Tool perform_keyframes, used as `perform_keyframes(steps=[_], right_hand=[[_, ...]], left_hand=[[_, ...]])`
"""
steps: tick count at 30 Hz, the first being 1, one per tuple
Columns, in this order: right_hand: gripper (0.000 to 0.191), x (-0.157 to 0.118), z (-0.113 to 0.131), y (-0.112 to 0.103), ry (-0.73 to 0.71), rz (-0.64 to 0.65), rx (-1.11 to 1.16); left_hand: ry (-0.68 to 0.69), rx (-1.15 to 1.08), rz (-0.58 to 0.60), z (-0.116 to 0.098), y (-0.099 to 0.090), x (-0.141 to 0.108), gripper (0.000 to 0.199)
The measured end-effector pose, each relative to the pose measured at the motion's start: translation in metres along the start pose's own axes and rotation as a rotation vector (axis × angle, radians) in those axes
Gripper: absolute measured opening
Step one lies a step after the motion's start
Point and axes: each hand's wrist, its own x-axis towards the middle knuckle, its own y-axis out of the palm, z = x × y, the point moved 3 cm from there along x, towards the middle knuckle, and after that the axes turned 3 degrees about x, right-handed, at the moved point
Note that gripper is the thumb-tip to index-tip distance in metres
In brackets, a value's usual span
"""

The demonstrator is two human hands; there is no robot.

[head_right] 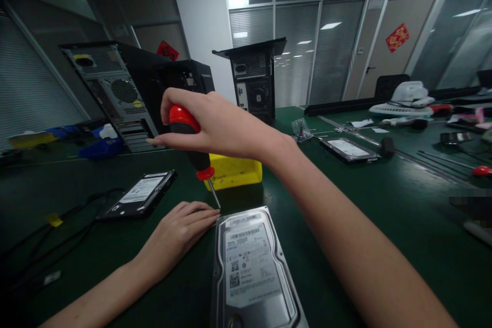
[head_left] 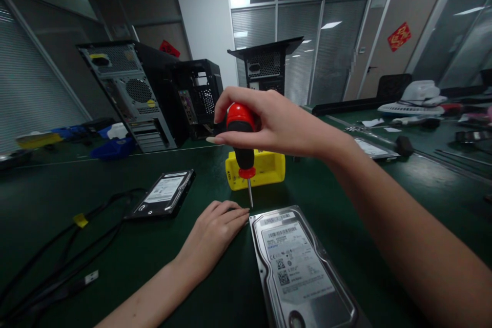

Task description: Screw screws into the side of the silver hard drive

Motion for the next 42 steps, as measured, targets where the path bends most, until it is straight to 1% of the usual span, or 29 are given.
perform_keyframes(steps=[4, 6, 7, 9, 12, 14, 16, 18, 22, 28, 35, 42], right_hand=[[0.035, 0.000, 0.000, 0.001, -0.002, -0.008, 0.013], [0.034, 0.000, 0.001, 0.000, 0.004, -0.008, 0.021], [0.034, 0.000, 0.001, 0.000, 0.009, -0.010, 0.024], [0.034, 0.000, 0.001, -0.002, 0.017, -0.025, 0.028], [0.034, -0.001, 0.002, -0.009, 0.023, -0.087, 0.037], [0.033, -0.002, 0.003, -0.014, 0.031, -0.135, 0.041], [0.033, -0.002, 0.003, -0.017, 0.045, -0.163, 0.038], [0.035, -0.003, 0.002, -0.018, 0.058, -0.162, 0.024], [0.037, -0.002, 0.000, -0.013, 0.079, -0.115, -0.011], [0.033, 0.000, -0.001, -0.002, 0.087, -0.062, 0.023], [0.031, 0.001, -0.002, 0.000, 0.067, -0.084, 0.024], [0.032, 0.001, -0.002, -0.001, 0.105, -0.094, 0.005]], left_hand=[[0.054, 0.015, -0.024, -0.001, 0.001, -0.001, 0.028], [0.044, -0.010, -0.051, 0.000, 0.002, -0.003, 0.027], [0.017, -0.036, -0.066, 0.001, 0.002, -0.004, 0.026], [-0.091, -0.154, -0.095, 0.006, 0.001, -0.005, 0.024], [-0.364, -0.486, -0.124, 0.014, 0.002, -0.006, 0.022], [-0.535, -0.702, -0.125, 0.017, 0.004, -0.006, 0.024], [-0.622, -0.837, -0.113, 0.017, 0.008, -0.004, 0.027], [-0.627, -0.889, -0.094, 0.015, 0.010, -0.003, 0.028], [-0.577, -0.877, -0.058, 0.010, 0.012, -0.001, 0.026], [-0.535, -0.886, -0.033, 0.006, 0.010, 0.000, 0.026], [-0.505, -0.898, -0.018, 0.004, 0.008, 0.002, 0.026], [-0.483, -0.907, -0.011, 0.004, 0.008, 0.000, 0.026]])
